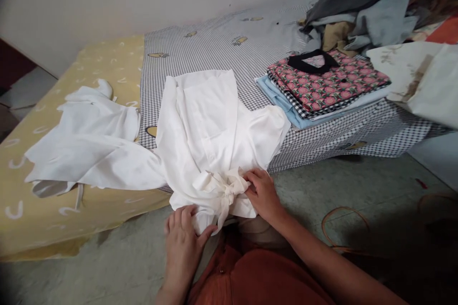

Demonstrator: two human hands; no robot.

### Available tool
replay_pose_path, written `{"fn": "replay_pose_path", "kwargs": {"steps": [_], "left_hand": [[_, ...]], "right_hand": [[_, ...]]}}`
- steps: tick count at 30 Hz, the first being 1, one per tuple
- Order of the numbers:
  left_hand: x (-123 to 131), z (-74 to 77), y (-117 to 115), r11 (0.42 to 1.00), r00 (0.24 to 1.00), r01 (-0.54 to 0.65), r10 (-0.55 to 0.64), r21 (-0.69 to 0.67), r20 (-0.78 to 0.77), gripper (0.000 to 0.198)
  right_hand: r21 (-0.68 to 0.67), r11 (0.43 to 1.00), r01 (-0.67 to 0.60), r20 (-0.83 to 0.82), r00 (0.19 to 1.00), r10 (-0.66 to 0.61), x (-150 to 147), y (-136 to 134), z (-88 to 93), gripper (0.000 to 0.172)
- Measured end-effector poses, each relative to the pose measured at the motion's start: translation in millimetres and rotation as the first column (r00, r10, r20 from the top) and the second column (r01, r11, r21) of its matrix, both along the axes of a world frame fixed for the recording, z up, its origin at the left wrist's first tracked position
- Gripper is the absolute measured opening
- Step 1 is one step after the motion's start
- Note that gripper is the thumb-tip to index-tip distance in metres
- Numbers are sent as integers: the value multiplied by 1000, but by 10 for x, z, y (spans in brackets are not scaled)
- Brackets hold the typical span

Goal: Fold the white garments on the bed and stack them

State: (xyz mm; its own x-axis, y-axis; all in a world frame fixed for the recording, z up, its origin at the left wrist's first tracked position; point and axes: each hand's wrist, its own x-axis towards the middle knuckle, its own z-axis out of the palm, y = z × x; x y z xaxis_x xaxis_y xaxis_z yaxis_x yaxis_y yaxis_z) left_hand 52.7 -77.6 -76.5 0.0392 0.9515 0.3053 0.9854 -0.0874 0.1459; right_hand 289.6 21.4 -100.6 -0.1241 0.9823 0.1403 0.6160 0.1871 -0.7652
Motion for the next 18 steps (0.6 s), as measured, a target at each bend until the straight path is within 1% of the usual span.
{"fn": "replay_pose_path", "kwargs": {"steps": [1, 2, 3, 4, 6, 7, 8, 10, 12, 15, 18], "left_hand": [[13, 22, 14, 1000, 999, 9, -10, -17, -46, 55], [26, 44, 27, 999, 996, 17, -20, -38, -87, 59], [39, 63, 38, 998, 993, 20, -26, -59, -115, 56], [50, 75, 46, 997, 992, 17, -27, -79, -125, 48], [61, 70, 52, 995, 996, -8, -1, -97, -92, 24], [59, 53, 50, 995, 998, -33, 28, -89, -56, 15], [53, 26, 46, 995, 998, -65, 65, -74, -10, 12], [29, -39, 34, 991, 987, -125, 129, -43, 97, 12], [3, -100, 20, 982, 958, -184, 187, -36, 219, 13], [-16, -158, -2, 963, 880, -263, 264, -59, 395, 16], [-24, -184, -22, 934, 781, -337, 346, -114, 520, 22]], "right_hand": [[2, 1000, 4, 0, 1000, -4, 1, 0, -3, 9], [5, 1000, 5, 3, 1000, -5, 2, -1, -5, 9], [7, 1000, 3, 5, 1000, -3, 3, -2, -6, 10], [7, 1000, -2, 7, 1000, 2, 4, -3, -7, 10], [6, 1000, -7, 8, 1000, 7, 5, -5, -10, 10], [7, 1000, -7, 7, 1000, 7, 6, -6, -14, 9], [10, 1000, -6, 9, 1000, 6, 6, -8, -19, 9], [24, 1000, -1, 24, 1000, 1, 5, -15, -33, 8], [49, 999, -9, 48, 999, 7, 7, -30, -48, 12], [107, 994, -36, 59, 998, 30, 22, -88, -68, 28], [165, 984, -67, 34, 997, 63, 58, -194, -74, 41]]}}
